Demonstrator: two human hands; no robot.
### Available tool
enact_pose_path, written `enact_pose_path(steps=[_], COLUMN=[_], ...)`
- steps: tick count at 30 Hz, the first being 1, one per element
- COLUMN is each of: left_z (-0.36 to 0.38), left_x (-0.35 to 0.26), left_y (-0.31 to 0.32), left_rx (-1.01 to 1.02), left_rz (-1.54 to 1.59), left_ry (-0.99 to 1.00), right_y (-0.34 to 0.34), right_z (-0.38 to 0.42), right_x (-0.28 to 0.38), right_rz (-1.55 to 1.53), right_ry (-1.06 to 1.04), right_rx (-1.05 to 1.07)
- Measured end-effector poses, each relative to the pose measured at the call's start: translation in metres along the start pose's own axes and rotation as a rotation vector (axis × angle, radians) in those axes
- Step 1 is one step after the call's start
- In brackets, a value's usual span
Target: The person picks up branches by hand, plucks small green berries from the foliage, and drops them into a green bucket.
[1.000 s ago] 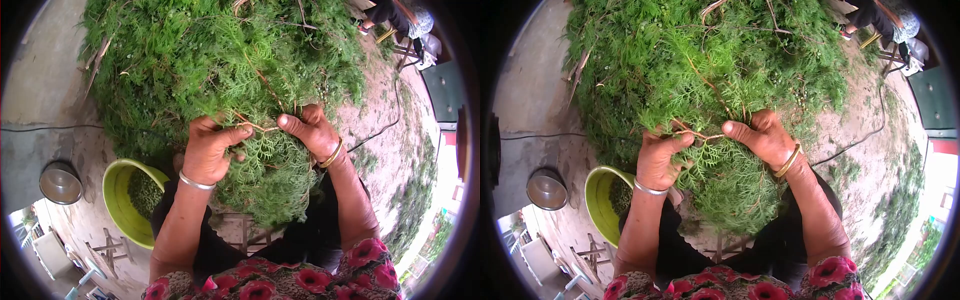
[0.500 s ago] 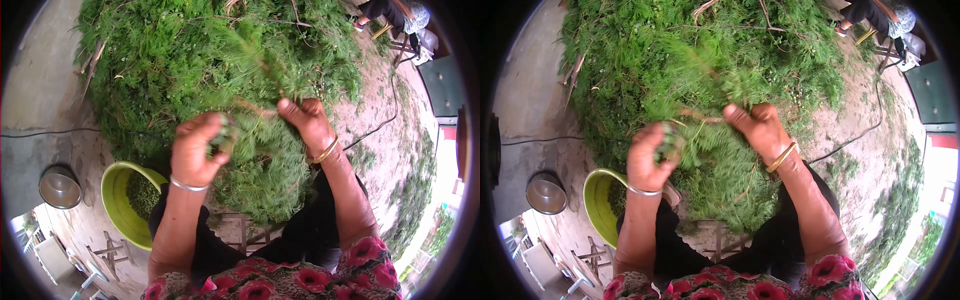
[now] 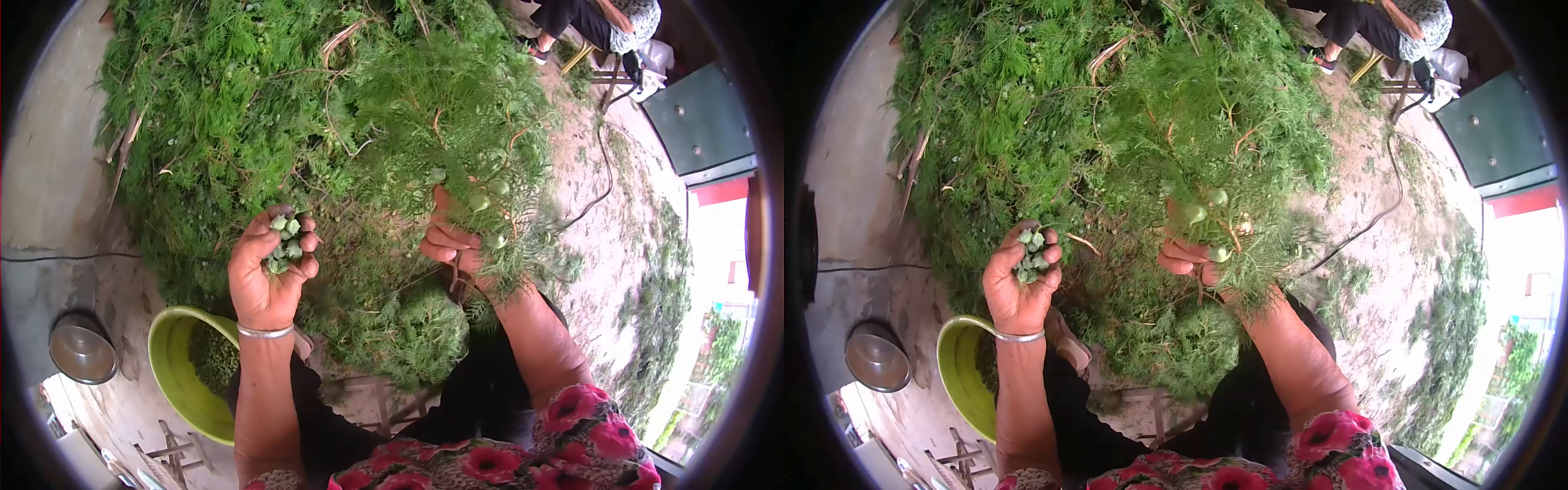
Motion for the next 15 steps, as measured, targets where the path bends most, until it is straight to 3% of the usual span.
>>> enact_pose_path(steps=[4,7,9,10,11,15], left_z=[0.000,-0.002,-0.002,-0.004,-0.003,-0.004], left_x=[0.006,0.022,0.029,0.031,0.030,0.029], left_y=[0.004,0.006,0.017,0.016,0.015,0.012], left_rx=[0.121,0.201,0.110,0.124,0.110,0.077], left_rz=[-0.062,0.044,0.171,0.191,0.186,0.120], left_ry=[0.016,-0.089,-0.142,-0.161,-0.148,-0.128], right_y=[-0.004,0.004,0.000,0.002,0.001,0.001], right_z=[0.001,0.003,0.002,-0.003,-0.001,0.003], right_x=[-0.006,-0.016,-0.024,-0.028,-0.030,-0.033], right_rz=[-0.022,-0.005,0.001,-0.028,-0.039,-0.007], right_ry=[0.019,0.031,-0.001,0.019,0.033,0.039], right_rx=[0.027,-0.154,-0.206,-0.044,-0.039,-0.138])
Point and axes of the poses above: each hand's wrist, its own z-axis away from the middle knuckle, its own y-axis out of the palm, x = y × z, the point moved 6 cm from there along -z, towards the middle knuckle, and after that the axes turned 7 degrees about -x, right-handed, at the moved point
